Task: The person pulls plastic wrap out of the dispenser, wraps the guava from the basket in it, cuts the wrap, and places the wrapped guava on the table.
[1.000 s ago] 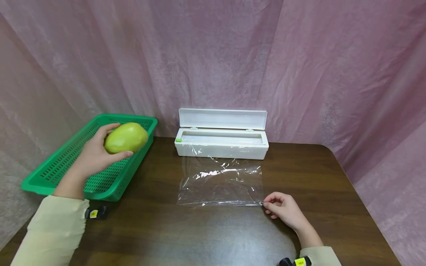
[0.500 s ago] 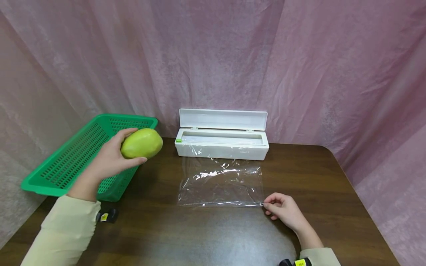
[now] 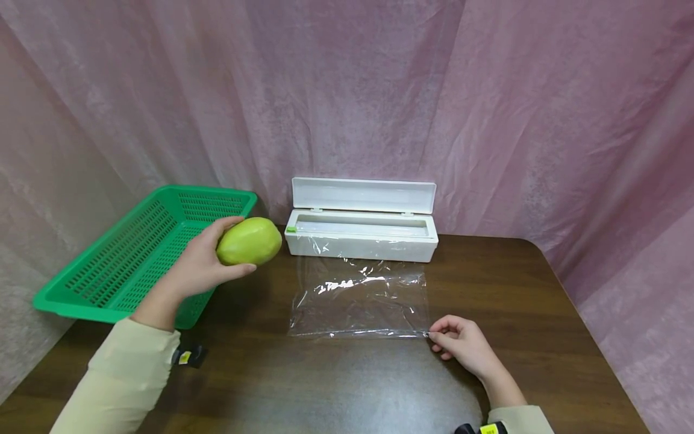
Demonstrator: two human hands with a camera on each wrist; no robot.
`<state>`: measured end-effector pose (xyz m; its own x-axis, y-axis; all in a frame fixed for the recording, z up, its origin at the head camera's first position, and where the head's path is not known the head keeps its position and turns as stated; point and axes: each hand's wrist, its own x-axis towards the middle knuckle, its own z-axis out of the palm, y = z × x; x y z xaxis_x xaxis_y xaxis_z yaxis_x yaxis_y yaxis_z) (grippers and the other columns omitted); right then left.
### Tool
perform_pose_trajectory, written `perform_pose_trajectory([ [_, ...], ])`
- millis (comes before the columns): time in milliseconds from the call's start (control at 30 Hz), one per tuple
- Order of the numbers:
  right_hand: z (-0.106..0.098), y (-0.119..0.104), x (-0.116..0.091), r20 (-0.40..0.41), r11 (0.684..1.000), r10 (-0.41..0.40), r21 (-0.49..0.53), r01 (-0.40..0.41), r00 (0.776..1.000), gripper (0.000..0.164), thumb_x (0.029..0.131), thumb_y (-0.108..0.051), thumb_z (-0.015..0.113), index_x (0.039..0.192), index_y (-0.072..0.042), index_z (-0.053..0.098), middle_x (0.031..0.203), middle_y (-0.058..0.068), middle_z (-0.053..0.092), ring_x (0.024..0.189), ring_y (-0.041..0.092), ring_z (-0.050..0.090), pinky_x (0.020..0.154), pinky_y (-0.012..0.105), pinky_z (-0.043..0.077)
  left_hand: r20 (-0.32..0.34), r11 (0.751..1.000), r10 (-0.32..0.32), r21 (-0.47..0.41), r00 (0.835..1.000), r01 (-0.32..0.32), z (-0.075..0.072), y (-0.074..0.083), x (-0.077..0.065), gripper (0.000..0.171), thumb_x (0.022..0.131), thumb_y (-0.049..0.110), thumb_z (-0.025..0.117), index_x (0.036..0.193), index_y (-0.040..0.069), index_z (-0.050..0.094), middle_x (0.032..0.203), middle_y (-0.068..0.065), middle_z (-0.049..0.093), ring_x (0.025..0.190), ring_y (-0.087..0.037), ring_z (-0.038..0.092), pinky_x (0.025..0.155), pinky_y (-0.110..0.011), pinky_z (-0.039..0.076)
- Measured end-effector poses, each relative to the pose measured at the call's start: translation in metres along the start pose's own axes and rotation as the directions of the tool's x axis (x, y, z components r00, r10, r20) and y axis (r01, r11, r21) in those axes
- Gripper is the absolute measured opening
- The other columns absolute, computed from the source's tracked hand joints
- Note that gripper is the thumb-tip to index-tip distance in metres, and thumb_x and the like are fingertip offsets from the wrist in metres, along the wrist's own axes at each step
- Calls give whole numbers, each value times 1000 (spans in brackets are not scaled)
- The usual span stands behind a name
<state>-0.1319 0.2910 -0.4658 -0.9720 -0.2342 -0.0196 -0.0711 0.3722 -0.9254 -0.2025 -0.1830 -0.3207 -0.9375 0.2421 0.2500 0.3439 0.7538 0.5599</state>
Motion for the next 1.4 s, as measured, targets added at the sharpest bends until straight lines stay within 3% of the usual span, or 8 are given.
perform_pose_trajectory([
  [567, -1, 0, -2, -2, 1000, 8, 0, -8, 1000, 21, 91, -9, 61, 99, 10, 59, 76, -4, 67, 67, 5, 63, 55, 28, 53, 17, 997, 77, 11, 997, -77, 32, 7, 7, 86, 69, 37, 82, 141, 17, 38, 126, -10, 52, 100, -26, 54, 80, -46, 48],
  [1133, -1, -2, -1, -7, 999, 53, -1, -53, 999, 22, 90, -11, 63, 99, 9, 59, 79, -2, 68, 68, 6, 64, 56, 29, 54, 78, 995, 95, -13, 992, -94, 61, 12, 15, 84, 69, 38, 80, 140, 19, 39, 129, -7, 51, 99, -24, 55, 80, -43, 48],
  [1400, 0, -3, 0, -1, 999, 40, 2, -40, 999, 22, 89, -10, 64, 97, 10, 60, 75, -3, 67, 67, 5, 63, 56, 29, 54, 106, 994, 104, -27, 989, -102, 74, 18, 19, 81, 68, 38, 81, 137, 23, 41, 119, -6, 55, 92, -21, 56, 75, -39, 48],
])
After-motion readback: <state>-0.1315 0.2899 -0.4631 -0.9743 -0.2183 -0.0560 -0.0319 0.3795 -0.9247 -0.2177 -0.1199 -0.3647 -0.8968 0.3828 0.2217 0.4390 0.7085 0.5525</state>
